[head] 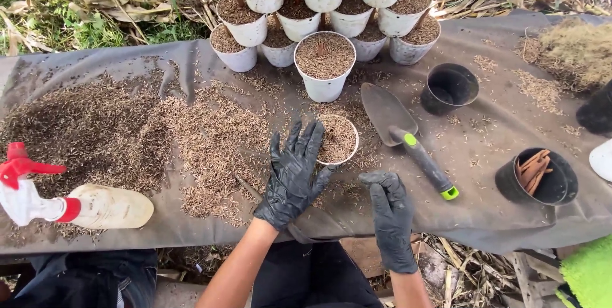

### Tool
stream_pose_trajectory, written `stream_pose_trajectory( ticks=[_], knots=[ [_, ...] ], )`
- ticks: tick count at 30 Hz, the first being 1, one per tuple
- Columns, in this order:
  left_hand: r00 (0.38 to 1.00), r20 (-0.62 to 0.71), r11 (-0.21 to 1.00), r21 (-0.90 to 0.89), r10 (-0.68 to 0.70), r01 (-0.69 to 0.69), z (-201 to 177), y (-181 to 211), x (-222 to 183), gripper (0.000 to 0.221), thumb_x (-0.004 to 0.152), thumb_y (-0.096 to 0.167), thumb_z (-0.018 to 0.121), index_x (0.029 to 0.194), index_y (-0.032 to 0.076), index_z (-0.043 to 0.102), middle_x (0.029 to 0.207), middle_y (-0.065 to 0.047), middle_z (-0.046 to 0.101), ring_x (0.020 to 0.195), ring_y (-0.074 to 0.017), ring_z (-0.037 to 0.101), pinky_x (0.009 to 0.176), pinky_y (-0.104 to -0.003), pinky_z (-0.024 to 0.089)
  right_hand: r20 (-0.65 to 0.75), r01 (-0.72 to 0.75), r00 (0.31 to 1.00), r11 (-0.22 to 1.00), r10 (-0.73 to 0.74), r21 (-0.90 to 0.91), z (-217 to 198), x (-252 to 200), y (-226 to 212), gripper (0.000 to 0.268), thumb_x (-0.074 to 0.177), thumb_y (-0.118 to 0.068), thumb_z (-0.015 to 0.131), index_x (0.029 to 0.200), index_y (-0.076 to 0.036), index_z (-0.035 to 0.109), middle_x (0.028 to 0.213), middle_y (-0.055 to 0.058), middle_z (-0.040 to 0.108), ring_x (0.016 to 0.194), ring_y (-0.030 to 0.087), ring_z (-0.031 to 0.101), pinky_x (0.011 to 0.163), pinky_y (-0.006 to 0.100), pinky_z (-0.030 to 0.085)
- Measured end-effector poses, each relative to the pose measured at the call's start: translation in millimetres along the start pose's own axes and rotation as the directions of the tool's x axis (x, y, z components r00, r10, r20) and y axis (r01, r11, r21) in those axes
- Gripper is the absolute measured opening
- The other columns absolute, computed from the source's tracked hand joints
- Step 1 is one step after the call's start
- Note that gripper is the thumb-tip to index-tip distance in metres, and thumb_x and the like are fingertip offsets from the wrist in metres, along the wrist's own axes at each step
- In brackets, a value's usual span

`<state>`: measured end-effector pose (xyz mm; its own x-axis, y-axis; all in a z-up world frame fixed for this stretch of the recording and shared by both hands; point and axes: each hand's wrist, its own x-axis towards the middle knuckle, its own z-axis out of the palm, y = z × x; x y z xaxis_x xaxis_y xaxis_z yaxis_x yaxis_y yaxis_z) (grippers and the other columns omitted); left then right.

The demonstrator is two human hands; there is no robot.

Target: Filling small plastic pots with soil and seeds using a hand trowel and tamping it down by hand.

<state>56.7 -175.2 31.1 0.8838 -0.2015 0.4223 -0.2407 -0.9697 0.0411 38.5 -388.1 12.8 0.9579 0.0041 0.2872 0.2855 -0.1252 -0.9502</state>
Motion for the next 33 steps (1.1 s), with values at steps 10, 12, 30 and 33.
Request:
stream_pose_trajectory(
  ticks=[10, 12, 30, 33],
  knots=[
    [0.999, -0.042, 0.997, -0.072, -0.023, 0.02, -8.3, 10.6, -12.4, 0.068, 0.105, 0.045, 0.037, 0.163, 0.01, 0.027, 0.169, -0.009, 0.032, 0.158, -0.0319, 0.025, 0.127, -0.056, 0.012, 0.09, 0.59, 0.792, 0.718, -0.605, -0.369, 4.4, 41.4, 28.9, 0.013, 0.089, -0.008, 0.077, 0.101, -0.011, 0.076, 0.098, 0.008, 0.075, 0.084, 0.033, 0.07, 0.07, 0.042, 0.058],
    [0.996, -0.042, 0.991, -0.113, -0.074, 0.069, -10.3, 13.6, -15.2, 0.069, 0.104, 0.047, 0.039, 0.163, 0.012, 0.026, 0.169, -0.009, 0.032, 0.158, -0.0314, 0.024, 0.127, -0.055, 0.011, 0.237, 0.679, 0.718, 0.585, -0.654, -0.444, 6.3, 66.6, -7.4, 0.024, 0.1, -0.021, 0.069, 0.119, -0.007, 0.071, 0.111, 0.016, 0.069, 0.099, 0.04, 0.065, 0.086, 0.049, 0.054],
    [0.98, 0.162, 0.988, -0.09, -0.114, 0.129, 45.6, -4.2, 5.2, 0.128, 0.064, 0.099, 0.033, 0.164, 0.027, -0.003, 0.172, -0.003, 0.002, 0.158, -0.0247, 0.005, 0.125, -0.054, -0.012, 0.665, 0.708, 0.698, 0.389, -0.265, -0.589, 7.3, 88.8, -4.1, 0.09, 0.097, -0.071, 0.036, 0.161, -0.009, 0.032, 0.162, 0.02, 0.039, 0.151, 0.038, 0.03, 0.123, 0.057, 0.016],
    [0.99, 0.132, 0.998, -0.042, -0.041, 0.046, 15.6, -5.7, 21.1, 0.133, 0.07, 0.095, 0.045, 0.165, 0.01, 0.006, 0.17, -0.018, 0.02, 0.154, -0.0416, 0.018, 0.125, -0.061, -0.004, 0.706, 0.718, 0.672, 0.433, -0.226, -0.545, 7.1, 112.3, 2.0, 0.093, 0.095, -0.076, 0.026, 0.164, -0.013, 0.025, 0.167, 0.017, 0.03, 0.154, 0.038, 0.024, 0.123, 0.057, 0.015]
  ],
)
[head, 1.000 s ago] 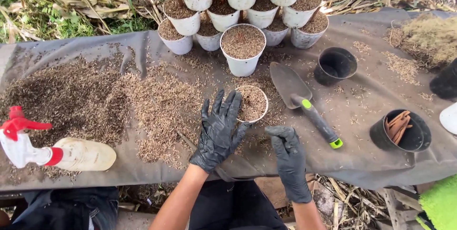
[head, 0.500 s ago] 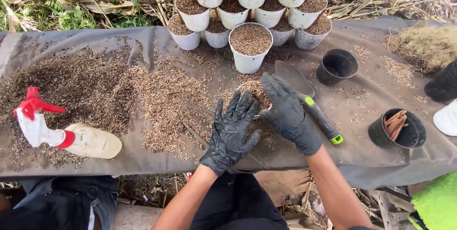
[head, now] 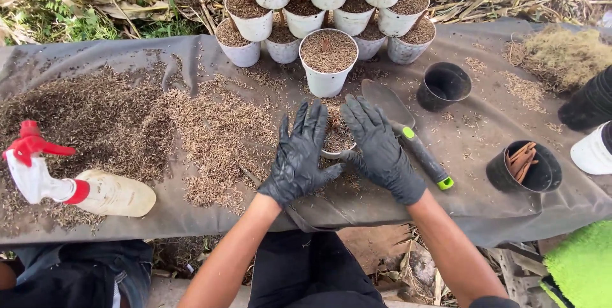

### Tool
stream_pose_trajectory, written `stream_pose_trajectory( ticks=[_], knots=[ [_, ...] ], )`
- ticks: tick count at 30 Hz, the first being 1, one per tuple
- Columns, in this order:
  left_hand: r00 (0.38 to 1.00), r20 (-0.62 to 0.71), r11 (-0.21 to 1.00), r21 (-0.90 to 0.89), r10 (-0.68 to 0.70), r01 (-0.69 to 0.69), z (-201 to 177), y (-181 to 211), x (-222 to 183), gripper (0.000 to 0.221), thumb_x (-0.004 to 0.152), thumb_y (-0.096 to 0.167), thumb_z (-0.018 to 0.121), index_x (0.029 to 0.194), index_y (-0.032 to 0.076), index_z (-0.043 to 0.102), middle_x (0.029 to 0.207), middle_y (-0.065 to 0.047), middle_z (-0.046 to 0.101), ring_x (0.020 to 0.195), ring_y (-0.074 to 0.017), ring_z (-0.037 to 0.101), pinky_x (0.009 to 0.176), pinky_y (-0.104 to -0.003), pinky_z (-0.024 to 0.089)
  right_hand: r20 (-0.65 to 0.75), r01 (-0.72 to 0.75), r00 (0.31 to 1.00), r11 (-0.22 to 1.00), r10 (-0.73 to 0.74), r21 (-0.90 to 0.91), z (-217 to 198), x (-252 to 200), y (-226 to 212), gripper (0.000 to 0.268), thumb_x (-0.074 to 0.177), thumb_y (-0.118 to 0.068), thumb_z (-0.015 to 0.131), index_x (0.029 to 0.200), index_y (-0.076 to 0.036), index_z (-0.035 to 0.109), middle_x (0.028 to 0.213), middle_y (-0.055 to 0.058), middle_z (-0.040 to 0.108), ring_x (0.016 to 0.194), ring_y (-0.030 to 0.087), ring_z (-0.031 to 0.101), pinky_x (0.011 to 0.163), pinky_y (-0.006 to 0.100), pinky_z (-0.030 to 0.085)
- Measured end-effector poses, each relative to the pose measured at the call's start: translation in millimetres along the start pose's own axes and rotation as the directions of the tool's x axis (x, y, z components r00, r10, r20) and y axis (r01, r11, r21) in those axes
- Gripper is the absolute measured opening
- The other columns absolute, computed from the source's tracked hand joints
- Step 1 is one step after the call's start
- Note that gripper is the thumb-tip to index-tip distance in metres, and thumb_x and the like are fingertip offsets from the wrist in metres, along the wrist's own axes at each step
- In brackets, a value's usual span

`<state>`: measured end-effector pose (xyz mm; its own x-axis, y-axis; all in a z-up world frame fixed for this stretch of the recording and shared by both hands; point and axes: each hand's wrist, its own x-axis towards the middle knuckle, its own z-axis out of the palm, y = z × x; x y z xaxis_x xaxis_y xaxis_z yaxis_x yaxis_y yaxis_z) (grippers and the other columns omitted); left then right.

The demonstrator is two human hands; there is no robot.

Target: Filling small plastic pots with soil and seeds using a hand trowel and tamping it down by hand.

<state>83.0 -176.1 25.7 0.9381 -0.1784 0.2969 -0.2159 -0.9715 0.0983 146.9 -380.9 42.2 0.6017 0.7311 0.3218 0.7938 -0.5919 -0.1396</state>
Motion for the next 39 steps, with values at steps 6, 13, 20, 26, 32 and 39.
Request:
stream_pose_trajectory(
  ticks=[6, 13, 20, 26, 32, 39],
  knots=[
    [0.954, -0.297, 0.999, -0.005, 0.042, -0.046, 38.9, -10.9, 10.8, 0.133, 0.063, 0.103, 0.043, 0.165, 0.019, 0.023, 0.165, -0.008, 0.039, 0.155, -0.0259, 0.028, 0.129, -0.059, 0.007, 0.055, 0.007, 0.998, 1.0, -0.009, 0.029, -0.3, 12.0, 15.1, 0.086, 0.096, -0.065, 0.048, 0.165, -0.019, 0.025, 0.164, 0.017, 0.033, 0.15, 0.042, 0.029, 0.121, 0.061, 0.019],
    [0.996, 0.007, 0.957, -0.278, 0.087, -0.082, -6.0, -14.2, 13.7, 0.122, 0.077, 0.088, 0.049, 0.167, 0.012, 0.014, 0.162, -0.013, 0.043, 0.152, -0.0298, 0.033, 0.124, -0.058, 0.014, 0.111, 0.021, 0.994, 0.999, -0.025, 0.037, -12.1, 14.0, -0.8, 0.107, 0.09, -0.076, 0.049, 0.167, -0.011, 0.013, 0.163, 0.02, 0.035, 0.153, 0.038, 0.026, 0.123, 0.057, 0.016],
    [0.985, -0.049, 0.922, -0.345, 0.167, -0.173, -3.8, -22.5, 14.8, 0.115, 0.079, 0.077, 0.063, 0.165, 0.016, 0.019, 0.161, -0.007, 0.043, 0.153, -0.0272, 0.032, 0.125, -0.056, 0.013, 0.152, 0.102, 0.984, 0.993, -0.093, -0.052, -12.7, 6.9, -0.8, 0.096, 0.095, -0.075, 0.04, 0.164, -0.01, 0.024, 0.166, 0.019, 0.03, 0.154, 0.039, 0.023, 0.122, 0.059, 0.015],
    [0.977, -0.059, 0.912, -0.351, 0.202, -0.21, -16.3, -16.7, 9.7, 0.102, 0.088, 0.068, 0.059, 0.164, 0.011, 0.023, 0.159, -0.015, 0.047, 0.15, -0.033, 0.039, 0.124, -0.057, 0.016, 0.143, 0.084, 0.987, 0.994, -0.074, -0.066, 13.3, -5.8, 20.0, 0.098, 0.094, -0.076, 0.042, 0.164, -0.011, 0.025, 0.166, 0.018, 0.03, 0.153, 0.039, 0.024, 0.123, 0.059, 0.013],
    [0.972, -0.075, 0.944, -0.23, 0.224, -0.235, -14.4, -16.8, 1.3, 0.095, 0.092, 0.061, 0.054, 0.166, 0.011, 0.02, 0.158, -0.018, 0.047, 0.151, -0.034, 0.038, 0.125, -0.057, 0.012, 0.128, 0.084, 0.989, 0.991, -0.07, -0.107, 1.6, -4.1, 5.6, 0.098, 0.094, -0.079, 0.038, 0.164, -0.012, 0.026, 0.168, 0.018, 0.027, 0.155, 0.038, 0.02, 0.124, 0.059, 0.008],
    [0.98, -0.125, 0.98, -0.107, 0.156, -0.17, -9.8, -12.2, -4.7, 0.09, 0.095, 0.07, 0.043, 0.164, 0.014, 0.029, 0.159, -0.016, 0.045, 0.149, -0.0334, 0.038, 0.125, -0.059, 0.009, 0.14, 0.071, 0.99, 0.961, -0.034, -0.267, 19.9, -8.4, 6.4, 0.101, 0.093, -0.083, 0.033, 0.164, -0.012, 0.026, 0.168, 0.017, 0.029, 0.155, 0.035, 0.019, 0.125, 0.059, 0.0]
  ],
)
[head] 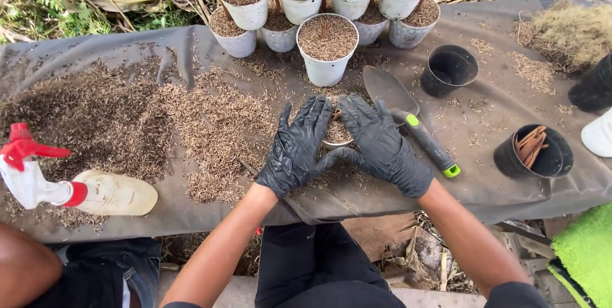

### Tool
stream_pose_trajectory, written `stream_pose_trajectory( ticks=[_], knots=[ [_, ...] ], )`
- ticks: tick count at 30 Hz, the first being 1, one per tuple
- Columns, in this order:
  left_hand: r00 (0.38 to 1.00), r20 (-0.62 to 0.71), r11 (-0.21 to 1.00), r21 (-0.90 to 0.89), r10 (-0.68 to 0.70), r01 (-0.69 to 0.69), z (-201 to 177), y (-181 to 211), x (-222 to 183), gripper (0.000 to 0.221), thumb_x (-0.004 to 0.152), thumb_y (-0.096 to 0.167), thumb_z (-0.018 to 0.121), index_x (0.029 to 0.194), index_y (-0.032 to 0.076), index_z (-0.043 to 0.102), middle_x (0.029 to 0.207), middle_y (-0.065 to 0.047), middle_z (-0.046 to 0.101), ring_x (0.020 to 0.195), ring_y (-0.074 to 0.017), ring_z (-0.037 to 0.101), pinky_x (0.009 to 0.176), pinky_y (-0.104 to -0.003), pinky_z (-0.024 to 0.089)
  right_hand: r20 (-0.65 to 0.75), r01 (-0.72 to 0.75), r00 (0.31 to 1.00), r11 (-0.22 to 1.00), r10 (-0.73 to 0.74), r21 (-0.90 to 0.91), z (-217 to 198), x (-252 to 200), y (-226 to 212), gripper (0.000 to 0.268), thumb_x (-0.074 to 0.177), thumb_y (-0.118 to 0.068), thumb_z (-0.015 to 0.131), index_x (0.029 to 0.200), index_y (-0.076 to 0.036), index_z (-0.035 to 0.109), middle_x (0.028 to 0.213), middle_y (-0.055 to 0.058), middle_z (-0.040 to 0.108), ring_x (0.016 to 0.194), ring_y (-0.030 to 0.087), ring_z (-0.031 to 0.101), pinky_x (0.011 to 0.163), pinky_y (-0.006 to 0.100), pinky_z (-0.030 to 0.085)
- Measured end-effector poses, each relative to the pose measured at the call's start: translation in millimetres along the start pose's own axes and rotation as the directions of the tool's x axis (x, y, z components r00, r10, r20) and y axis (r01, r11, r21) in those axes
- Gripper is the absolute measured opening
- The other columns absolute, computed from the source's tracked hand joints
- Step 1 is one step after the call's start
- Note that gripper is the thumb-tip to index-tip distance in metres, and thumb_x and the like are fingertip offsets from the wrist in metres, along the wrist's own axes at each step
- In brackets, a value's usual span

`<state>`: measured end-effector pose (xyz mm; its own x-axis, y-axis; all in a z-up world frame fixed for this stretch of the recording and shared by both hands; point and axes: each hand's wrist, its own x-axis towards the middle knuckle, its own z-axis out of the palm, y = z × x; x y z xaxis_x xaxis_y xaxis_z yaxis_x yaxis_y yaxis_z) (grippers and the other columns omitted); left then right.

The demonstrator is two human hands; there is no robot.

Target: Filling small plastic pots with soil and seeds using a hand trowel and tamping it down by hand.

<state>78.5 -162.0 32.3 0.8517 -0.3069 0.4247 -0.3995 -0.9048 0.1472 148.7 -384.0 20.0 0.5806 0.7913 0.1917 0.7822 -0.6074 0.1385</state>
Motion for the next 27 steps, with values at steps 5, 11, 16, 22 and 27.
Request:
stream_pose_trajectory(
  ticks=[5, 11, 16, 22, 27],
  knots=[
    [1.0, 0.008, 0.999, 0.029, -0.021, 0.021, 9.1, 3.7, -4.6, 0.09, 0.094, 0.072, 0.043, 0.164, 0.017, 0.029, 0.158, -0.013, 0.047, 0.15, -0.0312, 0.037, 0.125, -0.061, 0.009, 0.019, -0.029, 0.999, 0.999, 0.028, 0.041, -10.4, 1.9, -8.2, 0.102, 0.09, -0.084, 0.036, 0.163, -0.013, 0.027, 0.169, 0.016, 0.027, 0.155, 0.036, 0.019, 0.124, 0.061, 0.003],
    [0.992, 0.091, 0.992, -0.086, -0.084, 0.091, -7.0, -1.8, 8.5, 0.105, 0.087, 0.075, 0.053, 0.163, 0.01, 0.024, 0.163, -0.016, 0.039, 0.155, -0.0333, 0.027, 0.124, -0.059, 0.014, 0.039, -0.046, 0.999, 0.962, 0.037, 0.269, -34.8, 20.0, 5.1, 0.098, 0.094, -0.08, 0.028, 0.166, -0.015, 0.019, 0.168, 0.016, 0.028, 0.156, 0.04, 0.013, 0.122, 0.059, 0.003],
    [0.987, 0.104, 0.961, -0.24, -0.119, 0.141, 4.4, -11.5, 11.8, 0.107, 0.086, 0.075, 0.054, 0.164, 0.009, 0.022, 0.166, -0.012, 0.036, 0.155, -0.0303, 0.027, 0.125, -0.056, 0.015, -0.114, 0.086, 0.993, 0.898, -0.04, 0.432, -12.9, 30.7, 19.8, 0.093, 0.093, -0.077, 0.039, 0.166, -0.02, 0.025, 0.166, 0.017, 0.031, 0.155, 0.04, 0.019, 0.122, 0.06, 0.015],
    [0.995, 0.104, 0.999, -0.047, 0.006, -0.001, -0.1, -7.7, 3.3, 0.098, 0.089, 0.072, 0.052, 0.164, 0.015, 0.027, 0.166, -0.006, 0.039, 0.155, -0.0263, 0.029, 0.126, -0.057, 0.012, -0.204, 0.225, 0.96, 0.96, -0.19, 0.167, 7.5, 17.4, 23.5, 0.087, 0.096, -0.077, 0.039, 0.157, -0.015, 0.041, 0.163, 0.013, 0.041, 0.153, 0.04, 0.026, 0.12, 0.058, 0.017],
    [0.999, 0.039, 1.0, 0.003, 0.006, -0.007, 3.0, 0.1, -1.7, 0.09, 0.09, 0.067, 0.051, 0.16, 0.013, 0.034, 0.156, -0.013, 0.05, 0.149, -0.0268, 0.04, 0.125, -0.057, 0.015, -0.17, 0.158, 0.975, 0.984, -0.142, 0.083, -1.5, 12.9, 21.7, 0.084, 0.095, -0.08, 0.033, 0.156, -0.023, 0.042, 0.166, 0.003, 0.039, 0.154, 0.029, 0.026, 0.121, 0.054, 0.013]
  ],
)
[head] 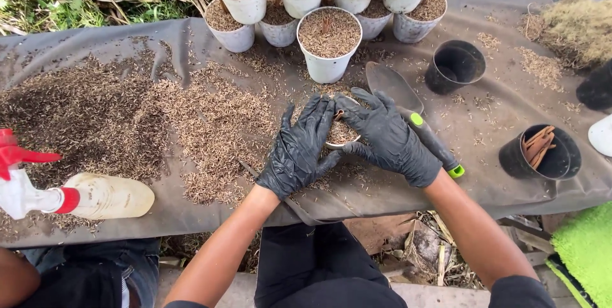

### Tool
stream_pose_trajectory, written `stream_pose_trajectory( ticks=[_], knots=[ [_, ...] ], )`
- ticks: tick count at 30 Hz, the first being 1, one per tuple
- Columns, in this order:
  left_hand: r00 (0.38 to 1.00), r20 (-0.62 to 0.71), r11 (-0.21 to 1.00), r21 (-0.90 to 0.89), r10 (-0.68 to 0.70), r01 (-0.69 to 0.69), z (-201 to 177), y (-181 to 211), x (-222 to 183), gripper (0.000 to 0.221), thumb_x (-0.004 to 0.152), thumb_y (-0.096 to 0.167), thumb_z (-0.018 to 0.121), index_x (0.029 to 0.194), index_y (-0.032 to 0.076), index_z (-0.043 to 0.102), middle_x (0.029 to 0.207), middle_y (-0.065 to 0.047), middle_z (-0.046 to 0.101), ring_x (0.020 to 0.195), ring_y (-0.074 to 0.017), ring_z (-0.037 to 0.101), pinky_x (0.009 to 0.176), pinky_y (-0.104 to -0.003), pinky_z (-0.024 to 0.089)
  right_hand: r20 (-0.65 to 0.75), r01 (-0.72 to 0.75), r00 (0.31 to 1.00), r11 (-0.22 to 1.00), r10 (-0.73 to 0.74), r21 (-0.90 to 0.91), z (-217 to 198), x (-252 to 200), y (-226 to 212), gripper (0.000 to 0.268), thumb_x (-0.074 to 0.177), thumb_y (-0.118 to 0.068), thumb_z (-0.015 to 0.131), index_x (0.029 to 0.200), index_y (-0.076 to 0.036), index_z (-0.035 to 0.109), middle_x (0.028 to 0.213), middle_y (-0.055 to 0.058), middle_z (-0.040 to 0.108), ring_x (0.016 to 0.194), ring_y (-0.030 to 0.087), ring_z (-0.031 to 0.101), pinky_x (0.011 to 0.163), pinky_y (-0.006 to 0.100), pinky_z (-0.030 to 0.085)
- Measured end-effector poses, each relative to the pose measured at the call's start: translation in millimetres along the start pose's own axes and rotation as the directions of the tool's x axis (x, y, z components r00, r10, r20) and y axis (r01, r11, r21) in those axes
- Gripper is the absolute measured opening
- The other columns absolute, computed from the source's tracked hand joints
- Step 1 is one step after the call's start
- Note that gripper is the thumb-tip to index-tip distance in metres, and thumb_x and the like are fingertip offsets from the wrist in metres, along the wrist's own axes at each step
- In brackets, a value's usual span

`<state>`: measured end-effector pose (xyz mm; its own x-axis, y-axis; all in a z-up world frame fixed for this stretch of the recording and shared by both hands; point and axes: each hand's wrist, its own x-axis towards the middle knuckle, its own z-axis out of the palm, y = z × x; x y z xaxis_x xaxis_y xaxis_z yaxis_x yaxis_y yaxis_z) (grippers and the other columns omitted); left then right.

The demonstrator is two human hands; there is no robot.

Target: Filling small plastic pots with soil and seeds using a hand trowel and tamping it down by hand.

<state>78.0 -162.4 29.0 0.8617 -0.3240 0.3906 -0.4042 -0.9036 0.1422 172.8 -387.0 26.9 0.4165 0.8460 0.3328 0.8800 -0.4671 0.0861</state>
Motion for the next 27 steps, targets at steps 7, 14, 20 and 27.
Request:
stream_pose_trajectory(
  ticks=[7, 14, 20, 27],
  knots=[
    [0.999, -0.039, 0.995, 0.1, -0.001, 0.005, -1.1, 7.7, 0.6, 0.085, 0.095, 0.062, 0.046, 0.16, 0.009, 0.034, 0.158, -0.016, 0.047, 0.15, -0.0292, 0.038, 0.125, -0.061, 0.015, 0.054, -0.115, 0.991, 0.99, 0.119, -0.078, -3.1, -4.4, -16.5, 0.093, 0.094, -0.083, 0.026, 0.162, -0.021, 0.034, 0.169, 0.005, 0.035, 0.154, 0.037, 0.024, 0.125, 0.057, 0.005],
    [0.999, -0.049, 0.972, 0.232, -0.019, 0.03, 4.6, 20.4, -18.2, 0.078, 0.103, 0.056, 0.037, 0.16, 0.003, 0.034, 0.161, -0.02, 0.042, 0.153, -0.0328, 0.035, 0.123, -0.067, 0.015, 0.039, -0.334, 0.929, 0.88, 0.367, -0.337, -15.2, -3.4, -57.2, 0.098, 0.091, -0.089, 0.023, 0.163, -0.023, 0.033, 0.17, 0.003, 0.034, 0.152, 0.033, 0.033, 0.127, 0.062, 0.008],
    [0.995, -0.081, 0.959, 0.275, -0.05, 0.071, 0.3, 25.3, -18.3, 0.076, 0.107, 0.054, 0.031, 0.16, -0.001, 0.032, 0.164, -0.021, 0.037, 0.155, -0.0353, 0.032, 0.123, -0.068, 0.015, -0.06, -0.17, 0.984, 0.98, 0.165, -0.1, -5.2, -20.5, -43.8, 0.065, 0.096, -0.024, 0.067, 0.157, -0.013, 0.045, 0.163, 0.006, 0.047, 0.152, 0.04, 0.037, 0.121, 0.07, 0.01],
    [0.897, -0.306, 0.885, 0.242, -0.32, 0.399, 16.3, 49.9, -7.3, 0.071, 0.103, 0.062, 0.047, 0.159, 0.019, 0.04, 0.156, -0.011, 0.05, 0.152, -0.0337, 0.034, 0.13, -0.061, 0.014, 0.072, -0.351, 0.926, 0.916, 0.37, -0.193, 4.2, -22.8, -41.3, 0.097, 0.088, -0.086, 0.036, 0.163, -0.025, 0.034, 0.169, -0.001, 0.036, 0.156, 0.029, 0.027, 0.128, 0.057, 0.002]
  ],
)
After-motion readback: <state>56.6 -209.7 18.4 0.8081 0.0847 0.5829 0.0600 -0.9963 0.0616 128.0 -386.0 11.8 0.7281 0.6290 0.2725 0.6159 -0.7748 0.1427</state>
